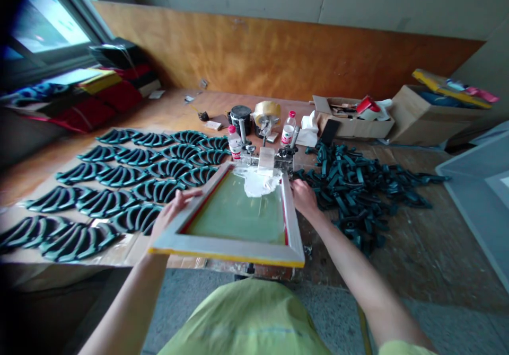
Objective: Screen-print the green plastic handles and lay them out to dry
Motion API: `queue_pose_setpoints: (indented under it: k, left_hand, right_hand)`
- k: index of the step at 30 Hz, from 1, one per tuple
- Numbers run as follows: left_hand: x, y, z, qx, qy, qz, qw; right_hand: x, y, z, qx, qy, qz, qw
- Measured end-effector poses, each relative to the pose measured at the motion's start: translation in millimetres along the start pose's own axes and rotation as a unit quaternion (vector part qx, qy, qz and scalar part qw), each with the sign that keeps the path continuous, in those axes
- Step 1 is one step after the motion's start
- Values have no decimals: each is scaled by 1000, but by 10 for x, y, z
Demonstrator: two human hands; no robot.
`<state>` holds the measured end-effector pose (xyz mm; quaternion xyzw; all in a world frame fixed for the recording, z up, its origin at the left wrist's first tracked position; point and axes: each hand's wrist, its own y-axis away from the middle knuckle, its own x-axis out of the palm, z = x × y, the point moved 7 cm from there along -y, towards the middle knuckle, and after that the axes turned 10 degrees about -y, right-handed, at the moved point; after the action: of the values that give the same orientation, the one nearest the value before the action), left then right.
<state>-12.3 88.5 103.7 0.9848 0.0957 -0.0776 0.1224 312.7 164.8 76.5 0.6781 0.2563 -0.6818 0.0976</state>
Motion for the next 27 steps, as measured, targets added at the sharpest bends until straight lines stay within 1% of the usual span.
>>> queue_pose_setpoints:
  k: [2,3,4,5,7,9,11,13,15,17,19,20,22,25,27]
  left_hand:
    - [39,117,443,-71,-18,29,997]
    - [67,145,641,-93,-19,32,995]
    - [96,151,818,-107,-17,29,994]
    - [124,141,970,-115,-16,23,993]
    - [176,88,1196,-118,-23,18,993]
    - [201,26,1327,-115,-31,18,993]
    - [204,-16,1399,-117,-29,21,993]
    - [194,-33,1442,-124,-21,22,992]
    - [187,-34,1473,-130,-14,23,991]
    - [182,-31,1494,-130,-16,20,991]
    - [181,-29,1497,-124,-22,16,992]
    - [181,-28,1491,-119,-25,13,993]
    - [176,-25,1463,-111,-27,6,993]
    - [177,-9,1410,-112,-20,2,994]
    - [185,9,1382,-120,-10,5,993]
  right_hand:
    - [-106,-179,-198,63,-75,-43,994]
    - [-140,-297,-241,85,-123,-63,987]
    - [-152,-432,-237,93,-167,-73,979]
    - [-143,-573,-192,92,-197,-69,974]
    - [-60,-823,-37,77,-207,-18,975]
    - [73,-944,106,76,-192,54,977]
    - [170,-909,220,70,-176,97,977]
    - [194,-750,334,37,-169,99,980]
    - [165,-525,451,-26,-172,94,980]
    - [103,-320,533,-96,-184,102,973]
    - [33,-222,551,-146,-200,117,962]
    - [8,-223,541,-158,-209,125,957]
    - [-14,-298,499,-148,-221,120,957]
    - [19,-374,484,-93,-216,48,971]
    - [73,-276,566,-98,-215,8,972]
